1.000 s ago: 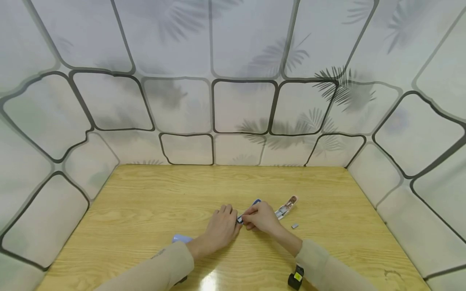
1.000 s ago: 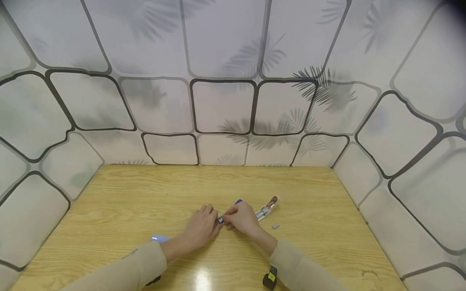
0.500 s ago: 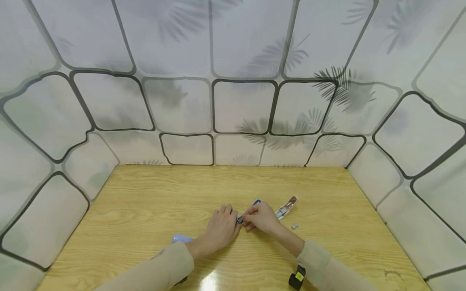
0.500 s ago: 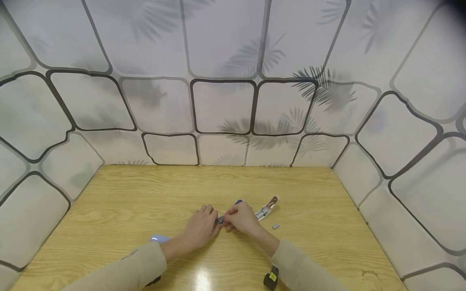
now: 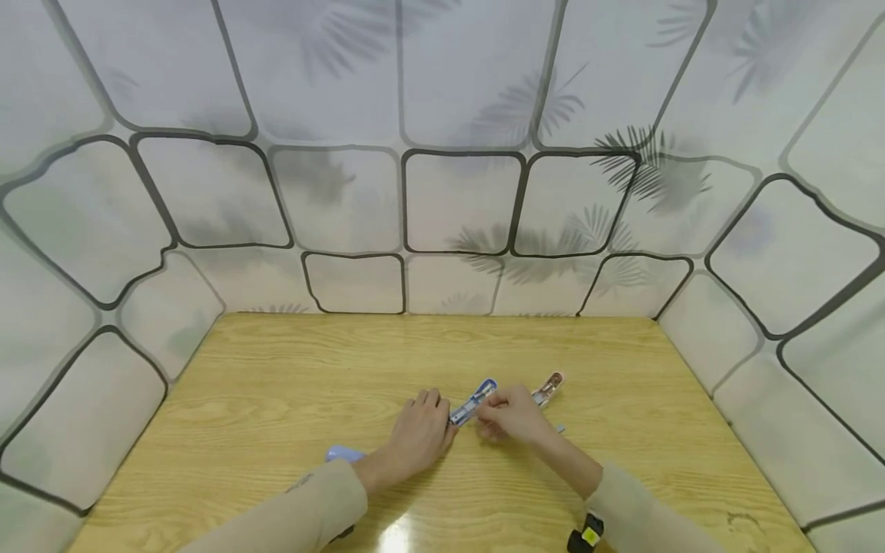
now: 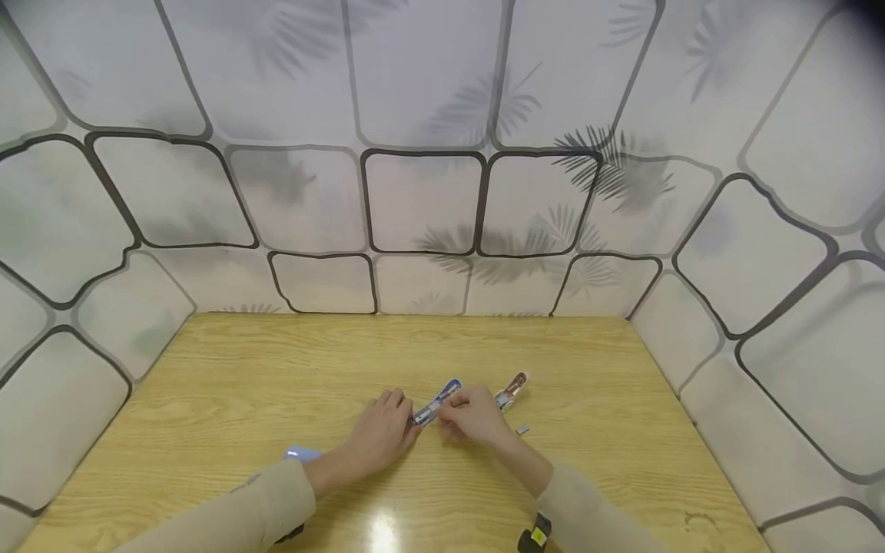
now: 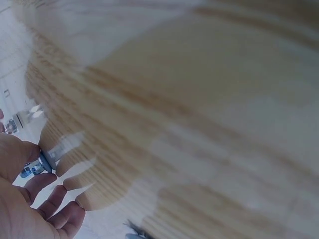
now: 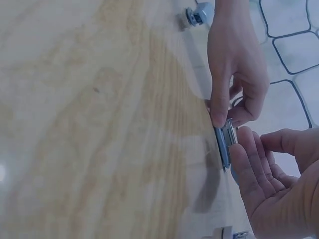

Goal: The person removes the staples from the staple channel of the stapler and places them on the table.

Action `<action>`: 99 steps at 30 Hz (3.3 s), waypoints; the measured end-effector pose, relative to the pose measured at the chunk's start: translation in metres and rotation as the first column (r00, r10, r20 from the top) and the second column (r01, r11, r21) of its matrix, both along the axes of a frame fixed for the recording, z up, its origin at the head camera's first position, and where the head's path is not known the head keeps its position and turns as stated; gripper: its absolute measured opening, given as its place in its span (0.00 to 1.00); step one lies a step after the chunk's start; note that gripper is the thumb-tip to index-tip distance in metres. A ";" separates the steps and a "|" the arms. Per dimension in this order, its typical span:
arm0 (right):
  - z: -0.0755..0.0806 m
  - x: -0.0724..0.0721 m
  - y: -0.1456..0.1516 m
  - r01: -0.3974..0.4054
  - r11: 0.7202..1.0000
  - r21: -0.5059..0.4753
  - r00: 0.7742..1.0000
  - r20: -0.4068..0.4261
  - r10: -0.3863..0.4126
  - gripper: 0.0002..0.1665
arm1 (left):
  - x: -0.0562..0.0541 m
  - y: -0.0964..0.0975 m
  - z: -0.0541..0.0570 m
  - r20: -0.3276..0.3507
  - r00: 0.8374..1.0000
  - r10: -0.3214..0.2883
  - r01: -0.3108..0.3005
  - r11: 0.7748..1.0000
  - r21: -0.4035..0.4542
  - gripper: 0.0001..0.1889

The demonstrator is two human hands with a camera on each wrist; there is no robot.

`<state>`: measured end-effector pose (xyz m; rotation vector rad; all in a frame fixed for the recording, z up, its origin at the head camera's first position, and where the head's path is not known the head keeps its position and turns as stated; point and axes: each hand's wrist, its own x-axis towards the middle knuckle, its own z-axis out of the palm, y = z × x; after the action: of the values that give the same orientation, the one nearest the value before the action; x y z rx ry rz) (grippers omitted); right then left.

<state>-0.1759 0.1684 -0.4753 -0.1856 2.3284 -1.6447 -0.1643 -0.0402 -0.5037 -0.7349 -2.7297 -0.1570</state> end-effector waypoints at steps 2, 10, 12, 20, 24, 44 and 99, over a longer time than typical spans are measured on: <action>-0.002 0.004 0.002 0.006 1.000 -0.010 1.000 0.021 -0.005 0.13 | 0.000 0.000 0.001 0.003 1.000 -0.002 0.002 1.000 0.007 0.16; -0.009 0.018 0.007 -0.003 1.000 -0.015 0.993 0.118 0.005 0.15 | 0.002 0.001 0.005 0.031 0.999 -0.009 0.009 1.000 -0.008 0.15; -0.011 0.020 0.008 -0.005 1.000 -0.014 0.992 0.125 0.007 0.14 | 0.002 0.001 0.005 0.041 0.999 -0.005 0.006 1.000 -0.011 0.16; -0.017 0.022 0.011 -0.003 1.000 -0.005 0.984 0.177 0.003 0.12 | 0.002 0.001 0.006 0.055 0.999 0.000 0.000 1.000 -0.001 0.15; -0.019 0.022 0.012 0.000 1.000 0.009 0.981 0.196 -0.002 0.12 | 0.001 0.001 0.004 0.043 0.999 0.004 -0.003 1.000 -0.011 0.16; -0.002 0.024 0.001 -0.003 0.989 0.145 0.998 -0.056 0.011 0.13 | -0.005 -0.024 0.018 0.274 0.960 -0.058 0.030 0.994 0.108 0.17; 0.003 0.033 -0.157 -0.011 0.578 0.816 0.594 -0.460 0.660 0.14 | 0.035 -0.197 0.022 -0.076 0.955 -0.287 0.289 0.957 0.010 0.13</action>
<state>-0.1424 0.0117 -0.4721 -1.2766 2.9967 -0.2226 -0.1294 -0.2373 -0.4814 -1.1078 -2.5339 -0.2175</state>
